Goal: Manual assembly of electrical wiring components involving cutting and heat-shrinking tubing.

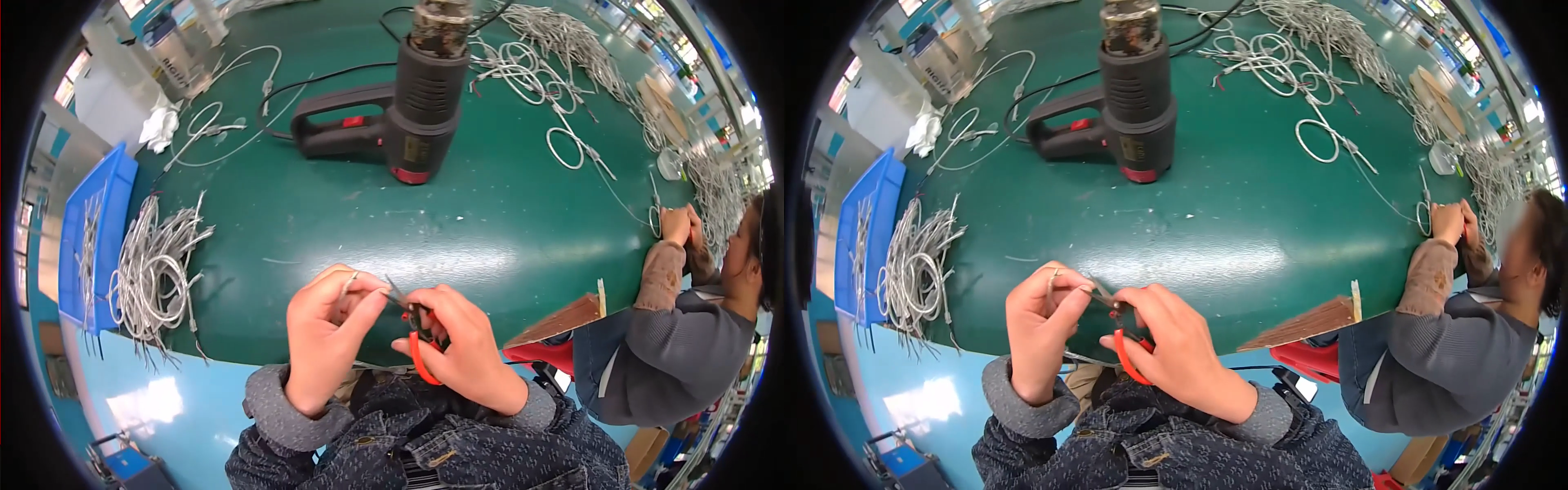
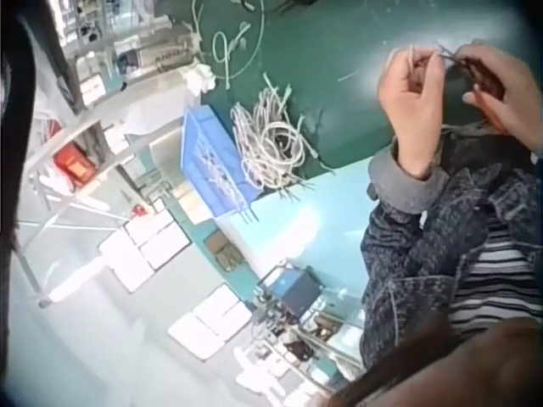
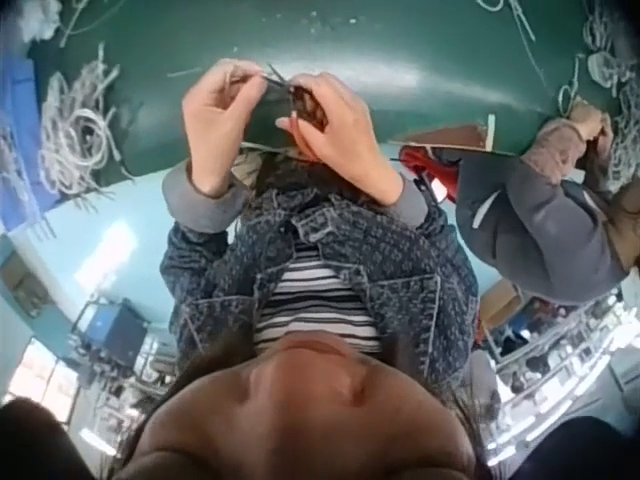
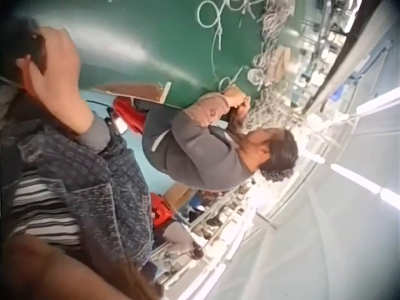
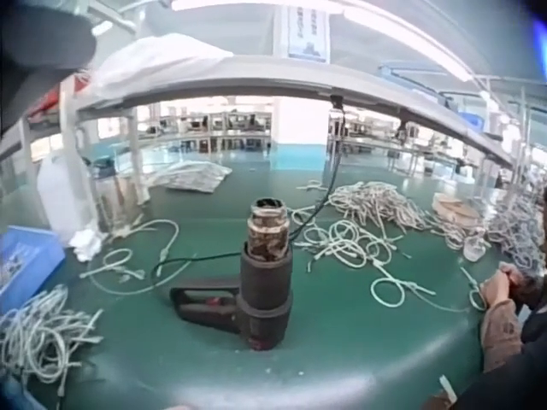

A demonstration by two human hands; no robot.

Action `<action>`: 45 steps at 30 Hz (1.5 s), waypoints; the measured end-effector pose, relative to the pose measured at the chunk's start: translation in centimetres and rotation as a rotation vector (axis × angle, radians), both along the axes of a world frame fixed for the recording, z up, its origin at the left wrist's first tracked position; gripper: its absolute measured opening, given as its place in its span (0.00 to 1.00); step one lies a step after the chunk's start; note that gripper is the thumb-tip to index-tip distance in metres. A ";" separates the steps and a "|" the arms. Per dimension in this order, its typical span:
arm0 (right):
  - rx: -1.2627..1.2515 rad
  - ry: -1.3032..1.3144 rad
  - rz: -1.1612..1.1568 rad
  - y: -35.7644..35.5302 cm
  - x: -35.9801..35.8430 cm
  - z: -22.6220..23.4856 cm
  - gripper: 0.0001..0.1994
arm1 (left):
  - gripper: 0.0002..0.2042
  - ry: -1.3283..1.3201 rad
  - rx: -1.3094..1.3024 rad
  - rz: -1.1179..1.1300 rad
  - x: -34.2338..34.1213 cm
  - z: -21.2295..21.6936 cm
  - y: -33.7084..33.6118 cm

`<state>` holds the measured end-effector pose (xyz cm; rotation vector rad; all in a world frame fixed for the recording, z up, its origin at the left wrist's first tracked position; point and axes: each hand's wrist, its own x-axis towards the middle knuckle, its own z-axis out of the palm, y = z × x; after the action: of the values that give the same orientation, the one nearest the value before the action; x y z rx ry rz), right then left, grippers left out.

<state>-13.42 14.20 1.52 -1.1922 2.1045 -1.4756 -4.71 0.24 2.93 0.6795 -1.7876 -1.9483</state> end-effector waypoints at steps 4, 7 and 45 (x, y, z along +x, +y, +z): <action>0.027 0.093 -0.028 -0.2 -0.1 0.0 0.20 | 0.03 0.023 -0.130 -0.009 0.1 -0.6 0.0; 0.021 0.148 -0.047 -0.4 -0.1 -0.2 0.19 | 0.03 0.031 -0.234 -0.013 0.1 -1.0 0.0; 0.042 0.084 0.031 0.1 -0.3 -0.1 0.22 | 0.03 -0.027 -0.316 -0.067 0.4 -1.7 -0.4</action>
<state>-13.69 14.25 1.41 -1.2862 2.1506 -1.3841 -4.35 -0.15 1.26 0.5463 -2.0969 -1.6482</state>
